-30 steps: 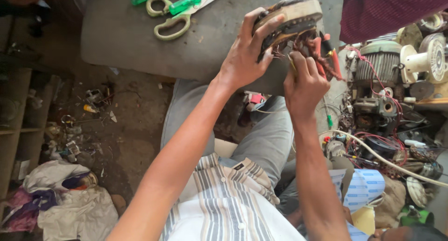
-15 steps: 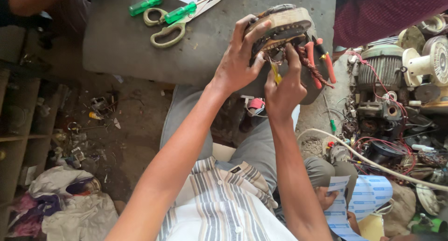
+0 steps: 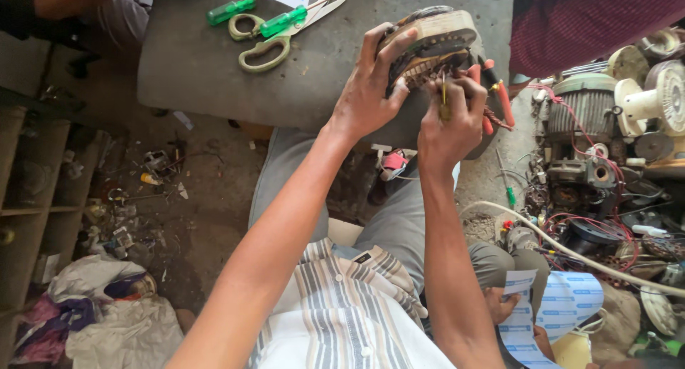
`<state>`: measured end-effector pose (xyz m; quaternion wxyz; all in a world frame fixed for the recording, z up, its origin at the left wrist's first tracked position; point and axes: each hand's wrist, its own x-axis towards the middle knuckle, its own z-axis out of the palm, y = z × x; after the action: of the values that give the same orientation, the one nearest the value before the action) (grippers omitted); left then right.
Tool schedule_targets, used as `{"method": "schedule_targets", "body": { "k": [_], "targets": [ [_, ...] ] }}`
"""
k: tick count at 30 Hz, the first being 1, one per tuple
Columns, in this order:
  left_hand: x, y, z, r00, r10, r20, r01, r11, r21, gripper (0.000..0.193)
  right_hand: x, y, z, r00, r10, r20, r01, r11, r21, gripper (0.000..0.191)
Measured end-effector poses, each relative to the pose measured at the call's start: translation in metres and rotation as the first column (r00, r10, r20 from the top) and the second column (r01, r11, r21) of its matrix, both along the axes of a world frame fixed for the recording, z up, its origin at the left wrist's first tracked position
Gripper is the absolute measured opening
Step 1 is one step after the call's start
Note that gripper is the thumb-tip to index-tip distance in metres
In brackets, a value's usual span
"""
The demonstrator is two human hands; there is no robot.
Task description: The person uses a screwdriver to adjust copper windings on a motor stator. They briefly handle small blue paper strips before continuing to manipulate the windings with the tool.
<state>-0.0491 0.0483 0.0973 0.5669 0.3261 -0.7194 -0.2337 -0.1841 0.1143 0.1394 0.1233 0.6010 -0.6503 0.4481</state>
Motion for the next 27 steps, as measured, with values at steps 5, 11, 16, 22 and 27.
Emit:
{"method": "schedule_targets", "body": {
  "k": [5,11,16,22,27],
  "targets": [
    [-0.012,0.003,0.000,0.996,0.085,-0.027,-0.086,0.996,-0.038,0.081,-0.010,0.011,0.005,0.998,0.044,0.050,-0.040,0.997,-0.070,0.007],
    [-0.010,0.008,-0.001,0.996,0.092,0.002,-0.092,0.996,-0.019,0.081,-0.012,0.020,0.011,0.997,0.025,0.067,-0.021,0.998,-0.051,0.005],
    [0.009,-0.007,0.008,0.980,0.062,0.189,-0.066,0.998,0.015,0.083,-0.013,0.022,0.011,0.964,-0.028,0.264,0.006,0.996,0.084,0.013],
    [0.022,-0.004,0.027,0.941,0.221,0.257,-0.200,0.974,-0.106,0.085,-0.021,0.018,0.004,0.859,-0.011,0.511,-0.081,0.984,0.157,0.014],
    [-0.015,0.062,0.032,0.936,0.347,0.056,-0.348,0.937,0.017,0.059,-0.027,0.014,0.008,0.651,0.049,0.758,-0.215,0.969,0.122,0.014]
  ]
}}
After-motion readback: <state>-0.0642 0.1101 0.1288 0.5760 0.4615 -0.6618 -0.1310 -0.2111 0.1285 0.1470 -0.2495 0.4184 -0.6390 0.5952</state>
